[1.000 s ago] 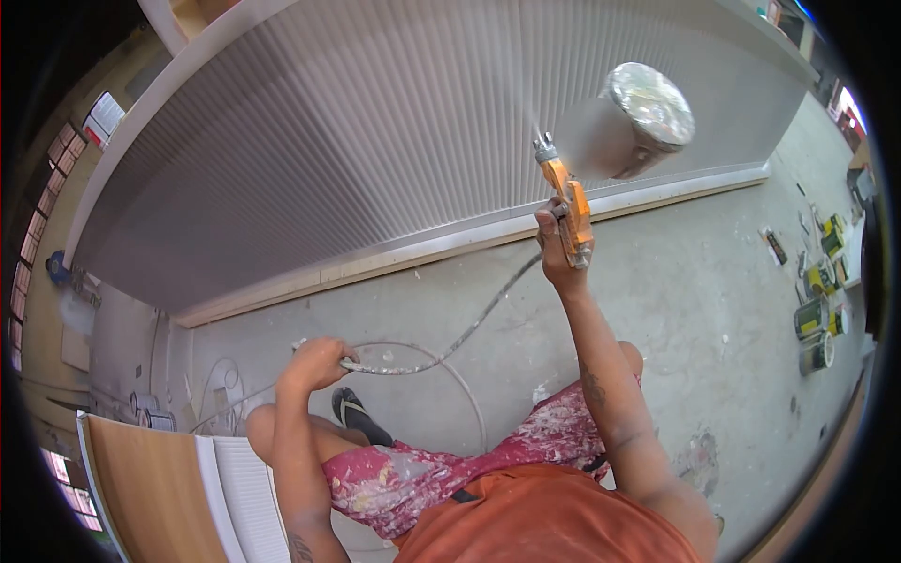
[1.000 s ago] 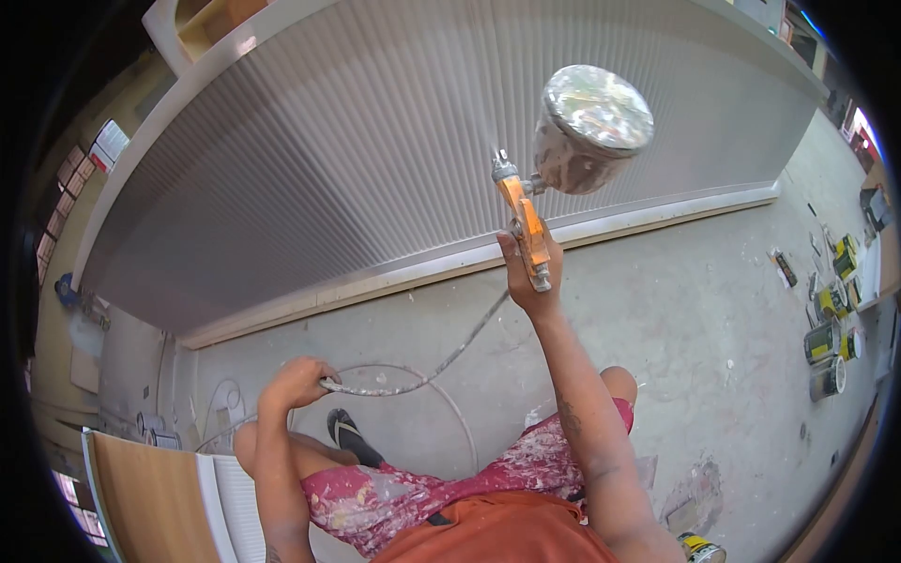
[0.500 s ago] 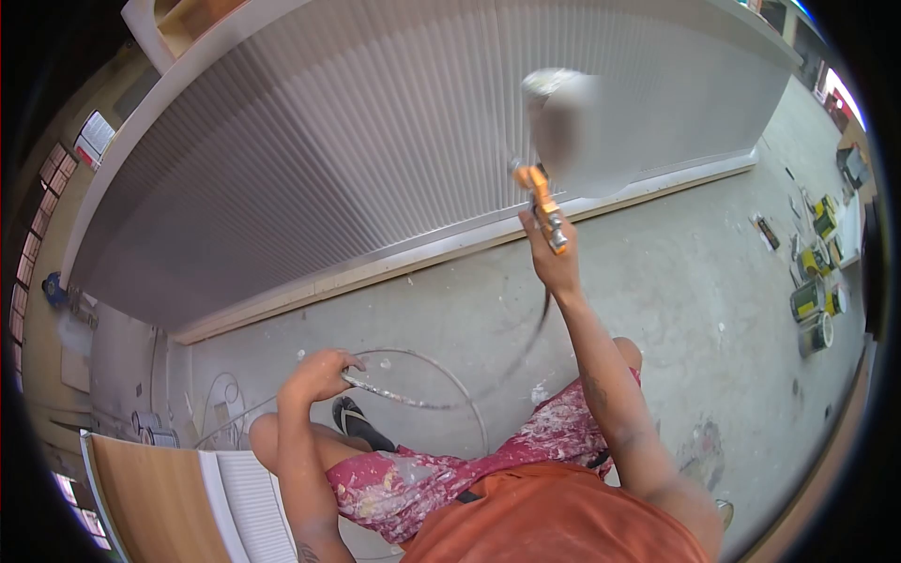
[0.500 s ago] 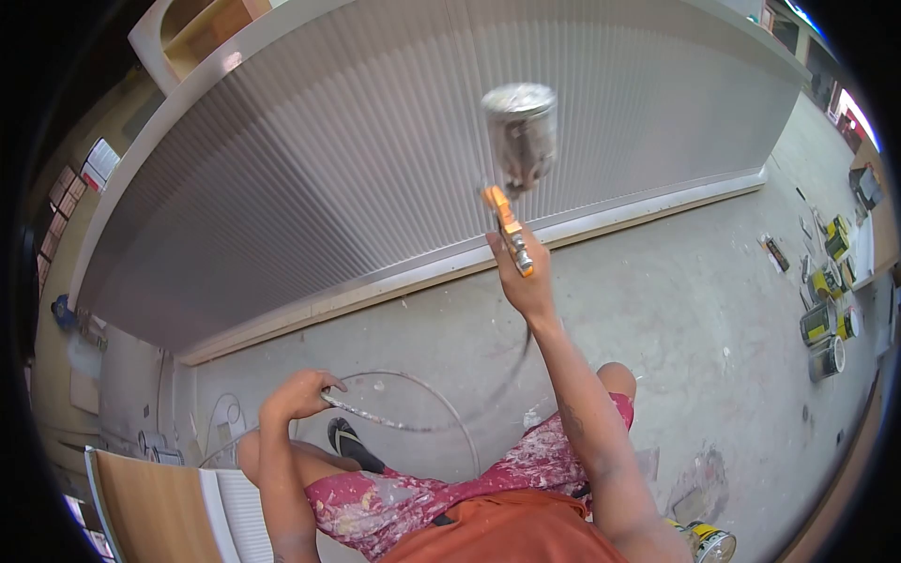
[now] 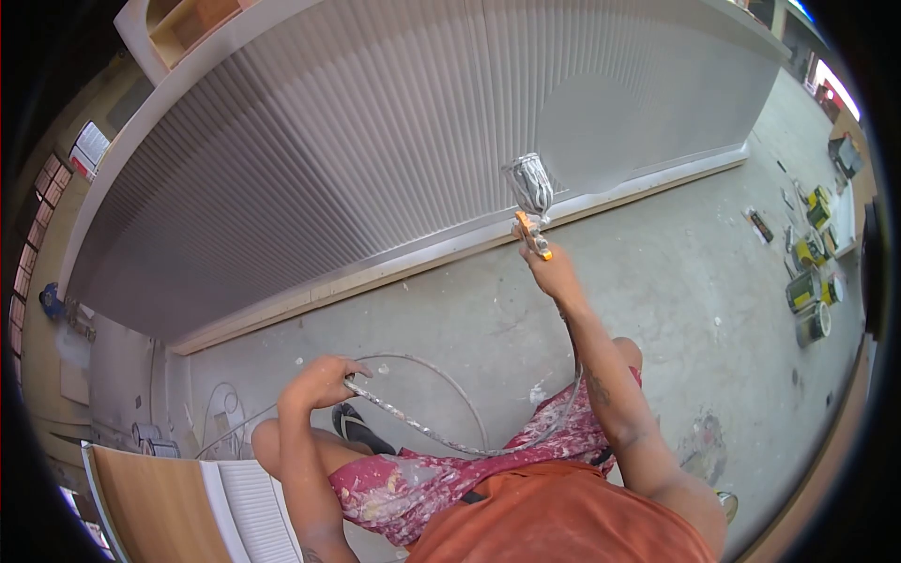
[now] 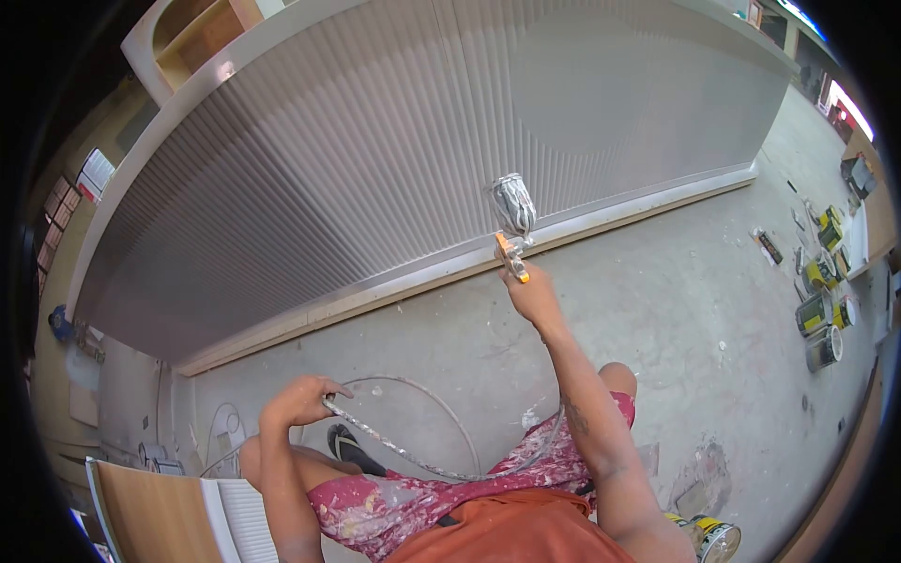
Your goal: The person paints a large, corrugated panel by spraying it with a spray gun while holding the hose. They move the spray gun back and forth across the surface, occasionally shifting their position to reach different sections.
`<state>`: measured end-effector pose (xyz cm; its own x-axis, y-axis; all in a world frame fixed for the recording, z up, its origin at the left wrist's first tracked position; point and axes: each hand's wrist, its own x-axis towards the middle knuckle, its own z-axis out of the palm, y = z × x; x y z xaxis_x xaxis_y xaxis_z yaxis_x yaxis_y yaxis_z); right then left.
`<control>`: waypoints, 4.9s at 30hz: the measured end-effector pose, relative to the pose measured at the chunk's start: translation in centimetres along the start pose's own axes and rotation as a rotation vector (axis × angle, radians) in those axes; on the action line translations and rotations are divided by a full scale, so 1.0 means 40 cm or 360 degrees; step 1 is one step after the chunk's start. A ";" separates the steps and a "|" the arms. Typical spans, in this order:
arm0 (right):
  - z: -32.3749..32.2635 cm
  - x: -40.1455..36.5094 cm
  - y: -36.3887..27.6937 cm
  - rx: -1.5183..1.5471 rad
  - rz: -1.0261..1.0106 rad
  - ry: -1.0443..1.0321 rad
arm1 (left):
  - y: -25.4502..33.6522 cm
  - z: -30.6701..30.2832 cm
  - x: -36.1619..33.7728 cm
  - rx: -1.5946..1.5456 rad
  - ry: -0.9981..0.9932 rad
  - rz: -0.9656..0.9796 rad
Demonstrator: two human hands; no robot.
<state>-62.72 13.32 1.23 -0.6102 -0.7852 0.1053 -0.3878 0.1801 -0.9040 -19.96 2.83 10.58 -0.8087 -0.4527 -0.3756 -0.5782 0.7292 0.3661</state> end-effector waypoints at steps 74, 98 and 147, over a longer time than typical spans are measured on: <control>0.014 -0.069 0.363 0.0175 0.0216 0.0122 | 0.297 0.314 -0.353 0.0645 0.1489 -0.0653; 0.092 -0.149 0.245 0.0676 -0.0026 -0.0133 | 0.148 0.612 -0.319 0.0388 0.1778 -0.0929; 0.234 -0.157 -0.145 0.0078 0.0265 -0.0181 | -0.166 0.327 -0.410 0.0144 0.1776 -0.0725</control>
<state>-50.19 11.66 1.93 -0.5802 -0.8093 -0.0924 -0.2521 0.2863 -0.9244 -1.44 12.15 3.18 -0.2068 -0.8389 0.5035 -0.8609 0.4005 0.3136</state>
